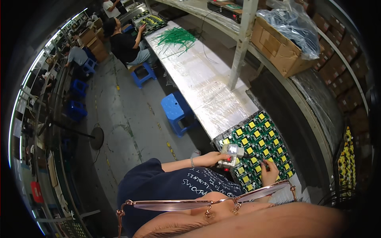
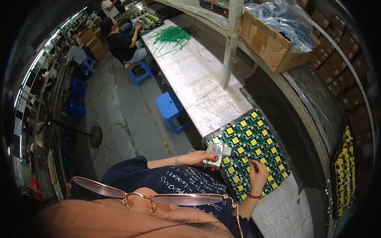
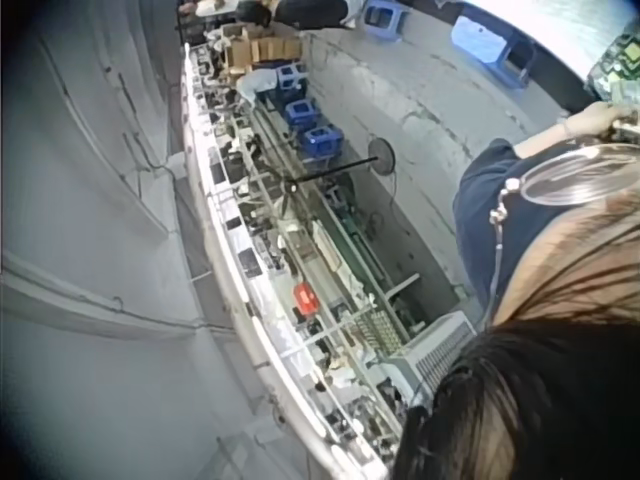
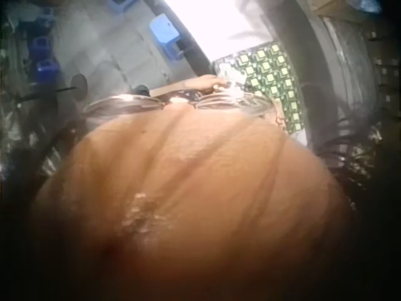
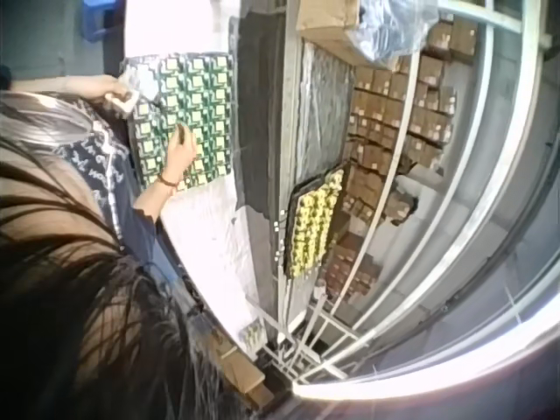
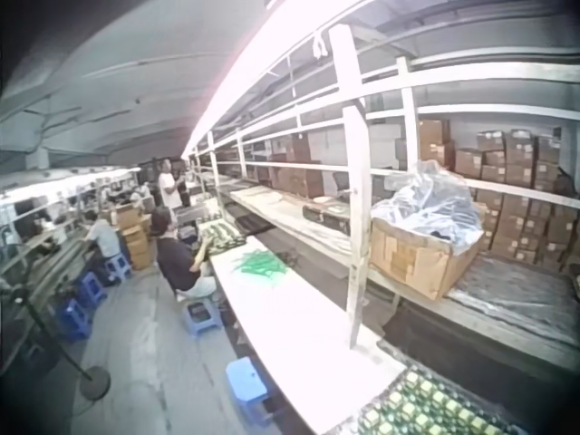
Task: The person carries a panel of circuit boards to a conveyor table, uses a handheld testing device to test individual components on another panel, and transfers the tested panel to the conveyor table.
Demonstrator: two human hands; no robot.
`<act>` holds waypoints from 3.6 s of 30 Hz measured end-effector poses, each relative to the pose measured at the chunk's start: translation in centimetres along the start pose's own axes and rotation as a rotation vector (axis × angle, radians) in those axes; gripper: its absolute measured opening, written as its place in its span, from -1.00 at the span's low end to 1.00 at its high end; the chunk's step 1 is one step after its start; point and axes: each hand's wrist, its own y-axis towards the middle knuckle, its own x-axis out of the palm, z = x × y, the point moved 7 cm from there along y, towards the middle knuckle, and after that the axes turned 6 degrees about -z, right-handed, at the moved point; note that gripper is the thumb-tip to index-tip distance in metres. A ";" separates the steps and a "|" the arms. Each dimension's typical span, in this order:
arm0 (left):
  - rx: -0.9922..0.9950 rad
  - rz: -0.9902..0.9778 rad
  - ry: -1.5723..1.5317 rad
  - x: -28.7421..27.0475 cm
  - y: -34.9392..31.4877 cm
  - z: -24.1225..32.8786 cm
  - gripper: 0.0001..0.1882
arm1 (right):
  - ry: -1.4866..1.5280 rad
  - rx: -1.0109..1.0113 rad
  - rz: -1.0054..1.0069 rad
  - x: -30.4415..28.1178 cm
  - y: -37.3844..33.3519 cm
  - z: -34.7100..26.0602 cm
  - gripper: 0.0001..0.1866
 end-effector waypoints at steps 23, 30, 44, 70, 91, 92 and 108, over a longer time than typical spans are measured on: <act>0.071 0.451 0.032 -19.4 -4.2 8.7 -0.39 | 0.005 0.101 -0.208 21.2 14.2 -1.8 -0.78; -0.032 0.438 0.117 -20.2 -2.7 8.3 -0.36 | -0.037 0.102 -0.299 22.4 13.4 0.8 -0.76; -0.041 0.422 0.195 -19.4 -2.5 8.3 -0.38 | -0.096 0.036 -0.188 21.8 11.8 1.2 -0.76; -0.025 0.393 0.080 -17.5 -2.1 5.6 -0.39 | -0.049 0.104 -0.149 20.1 11.5 1.9 -0.75; -0.010 0.342 0.219 -13.1 -1.2 3.8 -0.46 | -0.148 0.008 -0.139 17.4 5.8 4.3 -0.81; -0.003 0.360 0.222 -13.1 -1.2 3.9 -0.46 | -0.141 -0.007 -0.129 17.3 5.8 4.0 -0.81; -0.039 0.375 0.257 -14.0 -1.5 3.9 -0.45 | -0.113 -0.050 -0.104 17.9 6.3 3.6 -0.82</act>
